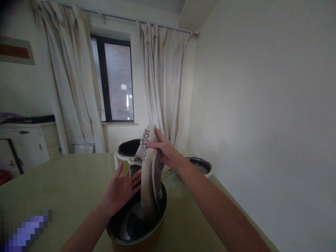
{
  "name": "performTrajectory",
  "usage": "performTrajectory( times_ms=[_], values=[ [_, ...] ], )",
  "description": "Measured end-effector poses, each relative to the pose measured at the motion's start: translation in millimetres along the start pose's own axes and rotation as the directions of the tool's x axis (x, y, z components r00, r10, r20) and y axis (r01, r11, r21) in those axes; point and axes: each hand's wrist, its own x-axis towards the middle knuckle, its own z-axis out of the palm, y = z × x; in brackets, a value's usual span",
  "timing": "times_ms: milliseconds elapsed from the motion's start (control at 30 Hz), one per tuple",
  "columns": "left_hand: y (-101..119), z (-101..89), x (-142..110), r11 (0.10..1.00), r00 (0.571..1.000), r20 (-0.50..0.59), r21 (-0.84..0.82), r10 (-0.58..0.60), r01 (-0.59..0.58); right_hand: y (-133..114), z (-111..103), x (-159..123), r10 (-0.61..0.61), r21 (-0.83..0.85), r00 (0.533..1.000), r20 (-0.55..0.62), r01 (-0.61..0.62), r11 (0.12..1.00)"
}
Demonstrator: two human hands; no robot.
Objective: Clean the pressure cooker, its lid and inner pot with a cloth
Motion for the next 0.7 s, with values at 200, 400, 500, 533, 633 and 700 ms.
performTrajectory(
  times_ms=[200, 400, 500, 533, 633, 700],
  values=[
    [-24.2, 27.8, 9.7, 0.977, 0.954, -0.227, -0.036, 0.197, -0.210, -36.6, 10.9, 3.3, -0.106, -0.034, 0.993, -0.043, 0.105, 0.994],
    [-27.4, 43.5, 6.4, 0.992, 0.970, 0.236, 0.097, 0.060, -0.085, -54.2, -0.1, 1.0, -0.038, -0.203, 0.997, -0.067, 0.023, 0.979],
    [-5.1, 39.8, 2.7, 0.940, 0.932, 0.193, 0.091, 0.308, -0.329, -62.4, -10.9, -2.7, -0.059, -0.259, 0.982, -0.181, 0.011, 0.966],
    [5.3, 38.3, 1.2, 0.921, 0.922, 0.151, 0.110, 0.356, -0.373, -65.1, -15.2, -3.4, -0.060, -0.284, 0.975, -0.215, -0.003, 0.959],
    [42.0, 38.4, -4.1, 0.848, 0.864, 0.014, 0.184, 0.504, -0.497, -70.4, -30.9, -3.2, -0.040, -0.424, 0.963, -0.266, -0.080, 0.902],
    [67.0, 42.4, -7.3, 0.768, 0.786, -0.034, 0.242, 0.617, -0.592, -69.4, -44.2, -1.4, -0.019, -0.511, 0.967, -0.253, -0.117, 0.852]
  ],
)
